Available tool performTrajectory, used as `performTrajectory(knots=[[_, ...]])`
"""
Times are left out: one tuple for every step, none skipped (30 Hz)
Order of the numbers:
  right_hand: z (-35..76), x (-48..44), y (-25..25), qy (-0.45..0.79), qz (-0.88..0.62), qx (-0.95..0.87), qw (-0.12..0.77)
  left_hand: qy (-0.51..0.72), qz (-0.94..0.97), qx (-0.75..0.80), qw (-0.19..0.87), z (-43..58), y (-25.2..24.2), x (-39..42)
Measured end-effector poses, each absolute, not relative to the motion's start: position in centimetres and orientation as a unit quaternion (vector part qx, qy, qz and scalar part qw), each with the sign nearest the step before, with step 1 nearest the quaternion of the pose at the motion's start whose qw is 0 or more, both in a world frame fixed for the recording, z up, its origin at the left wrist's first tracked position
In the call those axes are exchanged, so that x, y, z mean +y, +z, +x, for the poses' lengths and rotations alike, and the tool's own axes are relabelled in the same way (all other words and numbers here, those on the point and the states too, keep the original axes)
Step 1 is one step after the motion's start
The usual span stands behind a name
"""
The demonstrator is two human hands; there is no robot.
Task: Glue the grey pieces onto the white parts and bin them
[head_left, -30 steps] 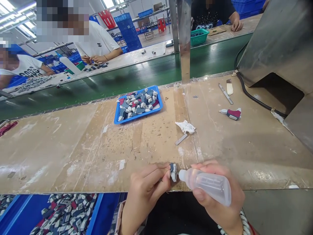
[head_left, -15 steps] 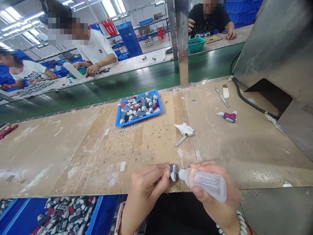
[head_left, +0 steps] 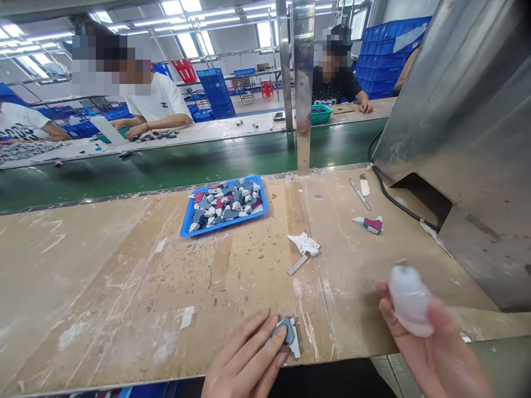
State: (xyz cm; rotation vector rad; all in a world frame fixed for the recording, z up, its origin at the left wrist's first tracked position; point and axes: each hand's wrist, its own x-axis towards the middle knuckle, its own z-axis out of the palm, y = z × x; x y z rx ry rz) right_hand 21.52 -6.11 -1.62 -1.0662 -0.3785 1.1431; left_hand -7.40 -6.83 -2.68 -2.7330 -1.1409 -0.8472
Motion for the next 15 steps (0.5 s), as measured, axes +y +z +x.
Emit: performTrajectory(knots=[[21.8,-6.0,-1.5,0.492,-0.485,-0.169,0.703,-0.281,-0.881,-0.379,0.023,-7.4,-2.9,-7.0],[22.1,-5.9,-1.4,0.466,-0.497,-0.171,0.712,-0.288,-0.874,-0.391,0.013,-7.4,-2.9,-7.0],[22.2,-5.9,-1.4,0.438,-0.510,-0.176,0.718,-0.297,-0.866,-0.403,0.004,-7.2,-2.9,-7.1],[22.4,-5.9,-1.5,0.410,-0.524,-0.188,0.722,-0.308,-0.856,-0.415,-0.007,-7.0,-2.7,-7.1],[22.4,-5.9,-1.6,0.376,-0.540,-0.206,0.724,-0.319,-0.845,-0.430,-0.022,-6.7,-2.5,-7.1],[22.5,-5.9,-1.8,0.339,-0.556,-0.226,0.724,-0.330,-0.833,-0.443,-0.037,-6.4,-2.3,-7.0],[22.5,-5.9,-2.0,0.311,-0.569,-0.247,0.720,-0.342,-0.823,-0.451,-0.052,-6.1,-2.0,-7.0],[22.5,-5.9,-2.1,0.299,-0.580,-0.270,0.708,-0.354,-0.814,-0.457,-0.066,-5.7,-1.7,-7.0],[22.5,-5.9,-2.3,0.298,-0.587,-0.291,0.694,-0.366,-0.805,-0.460,-0.079,-5.3,-1.4,-7.0],[22.4,-5.8,-2.5,0.302,-0.592,-0.307,0.681,-0.378,-0.798,-0.460,-0.092,-4.9,-1.1,-7.0],[22.4,-5.7,-2.7,0.311,-0.594,-0.321,0.669,-0.391,-0.792,-0.458,-0.103,-4.5,-0.8,-7.0],[22.5,-5.7,-2.8,0.321,-0.594,-0.334,0.658,-0.404,-0.787,-0.453,-0.111,-4.1,-0.6,-7.1],[22.5,-5.7,-3.0,0.324,-0.596,-0.347,0.647,-0.414,-0.785,-0.446,-0.116,-3.8,-0.3,-7.2],[22.7,-5.7,-3.1,0.320,-0.601,-0.361,0.638,-0.424,-0.785,-0.438,-0.114,-3.5,-0.1,-7.2],[23.0,-5.9,-3.3,0.310,-0.605,-0.373,0.632,-0.431,-0.787,-0.429,-0.105,-3.3,0.1,-7.2]])
